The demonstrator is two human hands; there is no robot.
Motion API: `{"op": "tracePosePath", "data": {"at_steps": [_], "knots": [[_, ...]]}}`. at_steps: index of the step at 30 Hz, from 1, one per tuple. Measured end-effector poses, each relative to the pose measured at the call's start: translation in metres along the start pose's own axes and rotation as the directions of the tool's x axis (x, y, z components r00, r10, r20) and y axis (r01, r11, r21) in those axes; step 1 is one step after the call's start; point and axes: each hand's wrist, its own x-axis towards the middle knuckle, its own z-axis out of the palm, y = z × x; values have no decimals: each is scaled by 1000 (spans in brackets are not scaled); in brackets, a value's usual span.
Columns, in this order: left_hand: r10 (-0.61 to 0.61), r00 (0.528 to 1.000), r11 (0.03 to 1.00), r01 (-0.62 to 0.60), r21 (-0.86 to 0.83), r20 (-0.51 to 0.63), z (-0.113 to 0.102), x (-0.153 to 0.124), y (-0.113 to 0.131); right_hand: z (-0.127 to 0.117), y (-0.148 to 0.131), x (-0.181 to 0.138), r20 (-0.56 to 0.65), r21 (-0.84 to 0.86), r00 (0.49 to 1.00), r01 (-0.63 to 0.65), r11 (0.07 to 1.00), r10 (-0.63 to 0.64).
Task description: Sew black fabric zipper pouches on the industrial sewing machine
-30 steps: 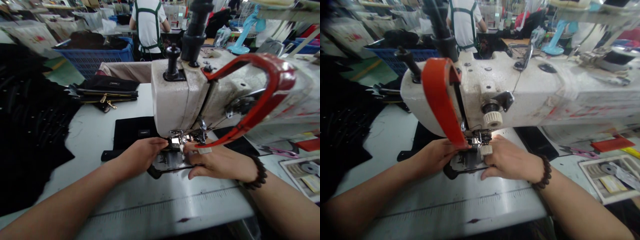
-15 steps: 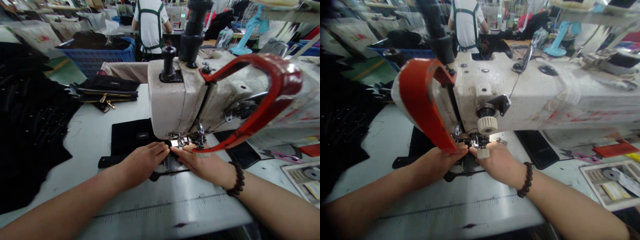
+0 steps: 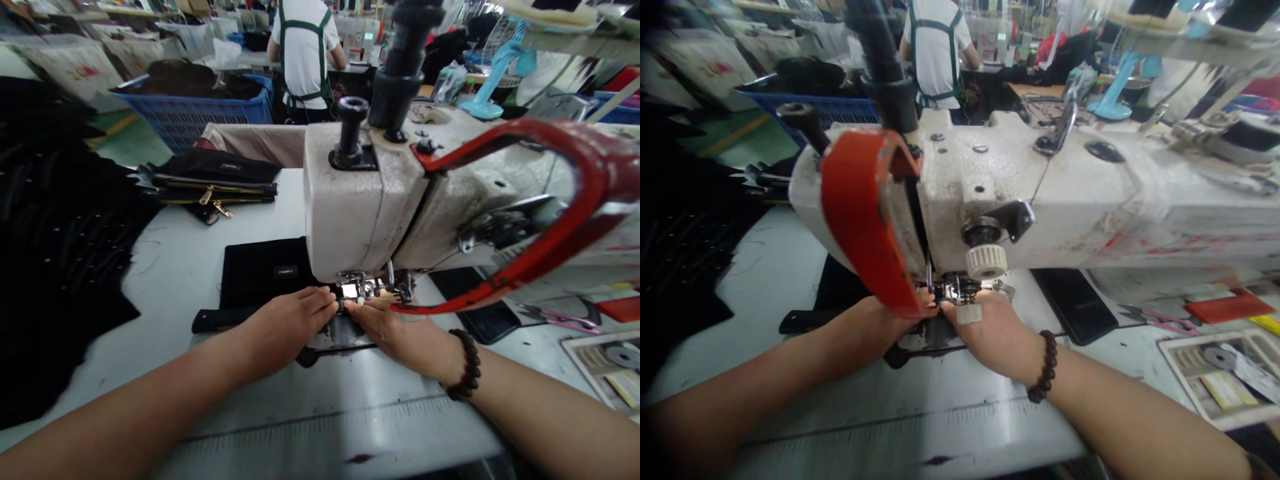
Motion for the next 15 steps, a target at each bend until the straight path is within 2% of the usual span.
{"op": "tracePosePath", "data": {"at_steps": [7, 11, 15], "knots": [[-6, 998, 1000, 6, 0, 61, -9, 6, -2, 1, 3, 6, 88, 54, 995, -51, 997, 46], [-27, 999, 999, 26, 39, 44, -15, 8, -1, -3, 3, 9, 56, 90, 998, -41, 995, 36], [-23, 1000, 997, 24, 70, -4, -10, 11, -2, -13, 1, 11, 20, 110, 1000, -18, 994, 16]]}}
